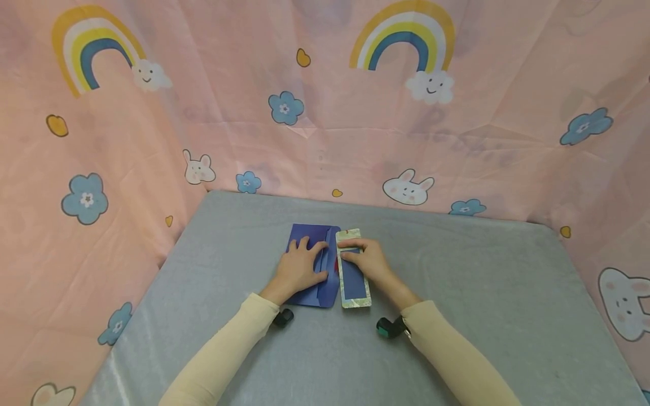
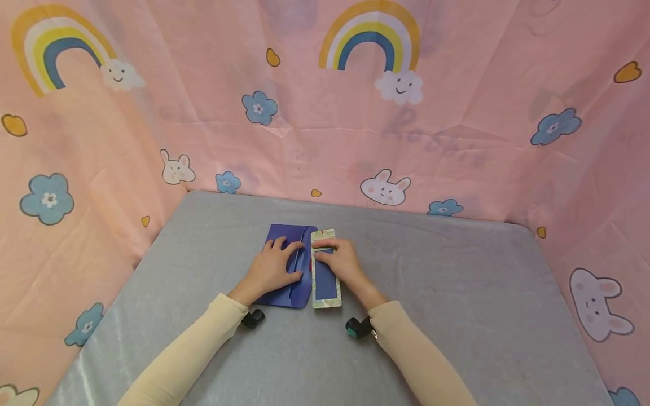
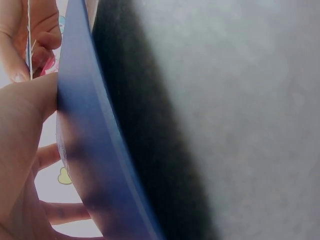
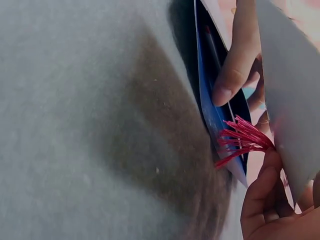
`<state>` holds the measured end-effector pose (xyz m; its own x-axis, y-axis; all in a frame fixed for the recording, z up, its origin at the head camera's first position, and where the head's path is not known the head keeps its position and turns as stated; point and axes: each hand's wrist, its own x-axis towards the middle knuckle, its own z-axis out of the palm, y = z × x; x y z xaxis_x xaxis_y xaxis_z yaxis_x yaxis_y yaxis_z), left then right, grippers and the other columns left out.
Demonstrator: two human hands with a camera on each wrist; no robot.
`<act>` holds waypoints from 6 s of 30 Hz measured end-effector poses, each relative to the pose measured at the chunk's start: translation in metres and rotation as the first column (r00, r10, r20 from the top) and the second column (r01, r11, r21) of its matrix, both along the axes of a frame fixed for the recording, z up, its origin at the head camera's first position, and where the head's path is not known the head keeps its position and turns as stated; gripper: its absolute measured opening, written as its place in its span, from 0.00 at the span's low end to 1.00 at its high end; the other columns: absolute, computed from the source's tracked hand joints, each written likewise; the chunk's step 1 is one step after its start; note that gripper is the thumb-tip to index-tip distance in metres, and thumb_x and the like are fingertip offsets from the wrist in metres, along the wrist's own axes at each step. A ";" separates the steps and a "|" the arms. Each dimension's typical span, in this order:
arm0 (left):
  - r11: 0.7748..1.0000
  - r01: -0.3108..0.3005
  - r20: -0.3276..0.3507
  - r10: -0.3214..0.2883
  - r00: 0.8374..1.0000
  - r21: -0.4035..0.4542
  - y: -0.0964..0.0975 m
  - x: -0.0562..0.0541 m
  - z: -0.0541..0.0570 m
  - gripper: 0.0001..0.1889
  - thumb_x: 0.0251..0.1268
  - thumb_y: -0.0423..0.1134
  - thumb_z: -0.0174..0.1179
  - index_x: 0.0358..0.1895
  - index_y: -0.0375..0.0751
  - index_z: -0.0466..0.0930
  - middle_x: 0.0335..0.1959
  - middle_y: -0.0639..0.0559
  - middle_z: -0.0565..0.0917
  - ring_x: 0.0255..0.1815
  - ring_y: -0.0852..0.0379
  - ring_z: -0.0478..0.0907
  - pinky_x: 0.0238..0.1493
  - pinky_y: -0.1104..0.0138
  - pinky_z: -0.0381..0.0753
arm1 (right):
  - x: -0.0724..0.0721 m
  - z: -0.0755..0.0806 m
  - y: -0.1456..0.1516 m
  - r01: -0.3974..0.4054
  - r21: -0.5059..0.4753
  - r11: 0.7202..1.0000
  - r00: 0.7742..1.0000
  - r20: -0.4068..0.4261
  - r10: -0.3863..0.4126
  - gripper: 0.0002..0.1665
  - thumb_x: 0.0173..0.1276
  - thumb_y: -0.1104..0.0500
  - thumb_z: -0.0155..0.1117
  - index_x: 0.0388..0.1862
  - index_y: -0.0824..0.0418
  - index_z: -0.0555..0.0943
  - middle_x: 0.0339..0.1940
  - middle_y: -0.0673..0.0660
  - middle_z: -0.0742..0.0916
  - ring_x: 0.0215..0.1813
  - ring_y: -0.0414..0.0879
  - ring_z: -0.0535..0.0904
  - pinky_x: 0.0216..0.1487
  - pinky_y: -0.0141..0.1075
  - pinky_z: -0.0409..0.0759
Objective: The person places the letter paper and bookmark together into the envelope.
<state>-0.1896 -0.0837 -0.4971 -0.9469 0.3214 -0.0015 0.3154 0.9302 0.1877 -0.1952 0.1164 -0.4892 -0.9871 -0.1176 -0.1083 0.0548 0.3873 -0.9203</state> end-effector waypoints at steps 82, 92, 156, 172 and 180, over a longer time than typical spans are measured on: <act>1.000 0.007 -0.015 -0.007 1.000 0.017 -0.001 0.002 0.002 0.35 0.57 0.59 0.64 0.70 0.61 0.69 0.69 0.35 0.71 0.68 0.27 0.69 0.50 0.42 0.82 | -0.005 -0.011 -0.033 0.066 0.422 0.904 0.988 -0.155 0.000 0.32 0.55 0.62 0.76 0.62 0.62 0.81 0.50 0.65 0.83 0.49 0.56 0.78 0.53 0.49 0.76; 1.000 0.008 -0.019 -0.008 1.000 0.025 -0.002 0.002 0.002 0.35 0.57 0.59 0.64 0.70 0.61 0.69 0.69 0.35 0.71 0.68 0.27 0.69 0.50 0.42 0.82 | -0.008 -0.009 -0.039 0.084 0.405 0.911 0.981 -0.192 -0.005 0.32 0.53 0.62 0.77 0.60 0.63 0.81 0.47 0.64 0.84 0.47 0.55 0.78 0.49 0.48 0.77; 0.999 0.009 -0.014 -0.009 1.000 0.032 -0.001 0.002 0.003 0.34 0.58 0.59 0.64 0.70 0.61 0.69 0.69 0.35 0.71 0.67 0.29 0.69 0.52 0.42 0.81 | -0.012 -0.017 -0.018 -0.128 0.160 0.979 0.990 -0.035 0.135 0.40 0.57 0.70 0.70 0.71 0.65 0.70 0.49 0.63 0.83 0.47 0.51 0.81 0.49 0.40 0.81; 1.000 0.012 -0.011 -0.012 1.000 0.024 -0.002 0.003 0.001 0.34 0.59 0.59 0.64 0.70 0.61 0.69 0.69 0.34 0.71 0.68 0.28 0.69 0.53 0.42 0.81 | -0.015 -0.008 -0.016 -0.223 0.332 0.917 0.967 -0.040 0.250 0.40 0.55 0.65 0.75 0.68 0.68 0.73 0.37 0.60 0.79 0.33 0.45 0.71 0.36 0.34 0.70; 1.000 0.013 0.003 -0.014 1.000 0.028 -0.003 0.003 0.002 0.34 0.59 0.59 0.63 0.71 0.61 0.68 0.70 0.34 0.70 0.68 0.26 0.68 0.53 0.40 0.80 | -0.018 -0.010 -0.022 -0.207 0.428 0.880 0.964 -0.064 0.257 0.40 0.56 0.61 0.76 0.68 0.65 0.73 0.33 0.58 0.77 0.35 0.46 0.69 0.39 0.35 0.67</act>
